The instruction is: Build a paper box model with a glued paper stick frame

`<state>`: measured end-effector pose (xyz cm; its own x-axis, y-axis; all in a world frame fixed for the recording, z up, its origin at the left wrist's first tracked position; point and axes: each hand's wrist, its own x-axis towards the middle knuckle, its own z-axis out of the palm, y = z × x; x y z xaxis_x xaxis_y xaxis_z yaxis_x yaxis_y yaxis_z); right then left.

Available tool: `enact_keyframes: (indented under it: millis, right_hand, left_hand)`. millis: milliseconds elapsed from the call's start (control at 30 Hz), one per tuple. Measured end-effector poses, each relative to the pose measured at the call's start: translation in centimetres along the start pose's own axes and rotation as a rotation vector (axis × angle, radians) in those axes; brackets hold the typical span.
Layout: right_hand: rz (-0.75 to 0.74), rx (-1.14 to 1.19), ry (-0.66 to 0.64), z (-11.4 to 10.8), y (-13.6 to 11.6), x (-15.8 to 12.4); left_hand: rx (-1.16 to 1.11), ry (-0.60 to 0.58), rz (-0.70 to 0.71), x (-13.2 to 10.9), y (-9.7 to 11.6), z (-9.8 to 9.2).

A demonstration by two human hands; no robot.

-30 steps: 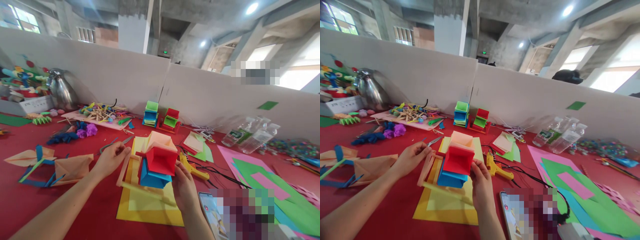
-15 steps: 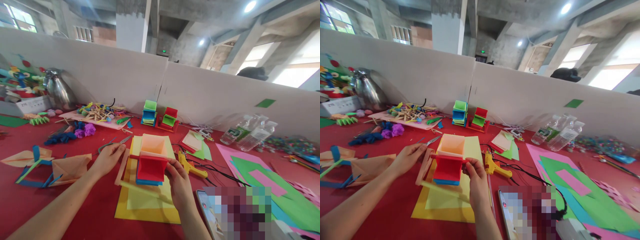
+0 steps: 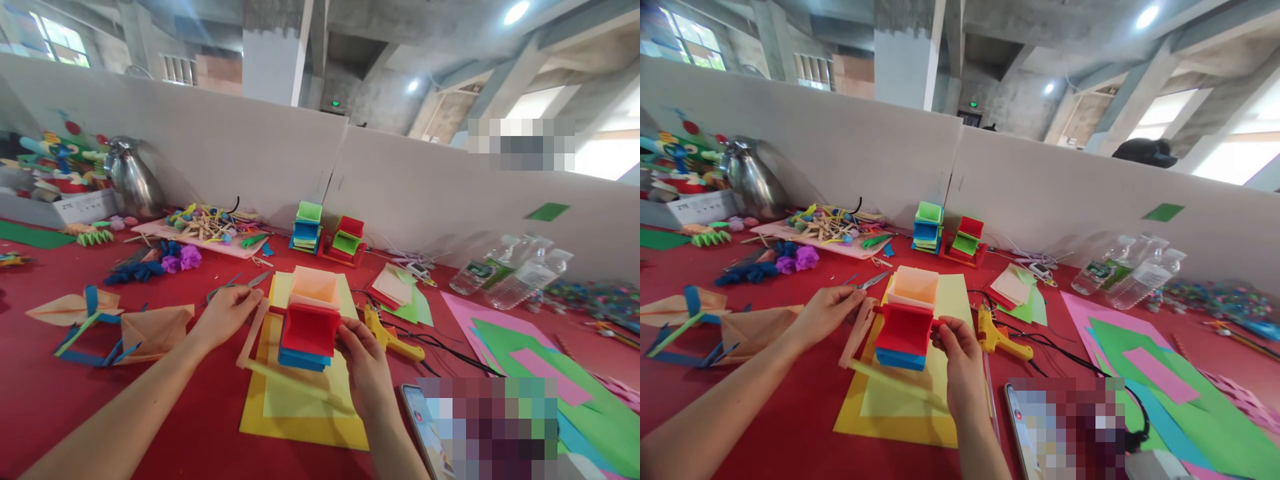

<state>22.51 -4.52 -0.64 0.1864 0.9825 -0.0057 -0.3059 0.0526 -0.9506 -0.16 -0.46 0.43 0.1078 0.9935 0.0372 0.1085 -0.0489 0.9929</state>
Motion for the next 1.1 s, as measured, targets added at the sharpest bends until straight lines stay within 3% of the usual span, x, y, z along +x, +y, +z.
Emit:
enact_keyframes:
  millis: [333,533,1100]
  right_hand:
    - [0.056,0.041,-0.069,1.3,0.2,-0.8]
    - [0.057,0.055,-0.082,1.4,0.0,-1.0]
    - [-0.066,-0.221,-0.068,0.8,0.0,-0.8]
  left_hand:
    - [0.038,0.023,-0.009,-0.1,0.5,0.0]
    - [-0.07,-0.003,-0.065,-0.1,0.5,0.1]
    - [-0.274,-0.025,-0.133,-0.1,0.4,0.4]
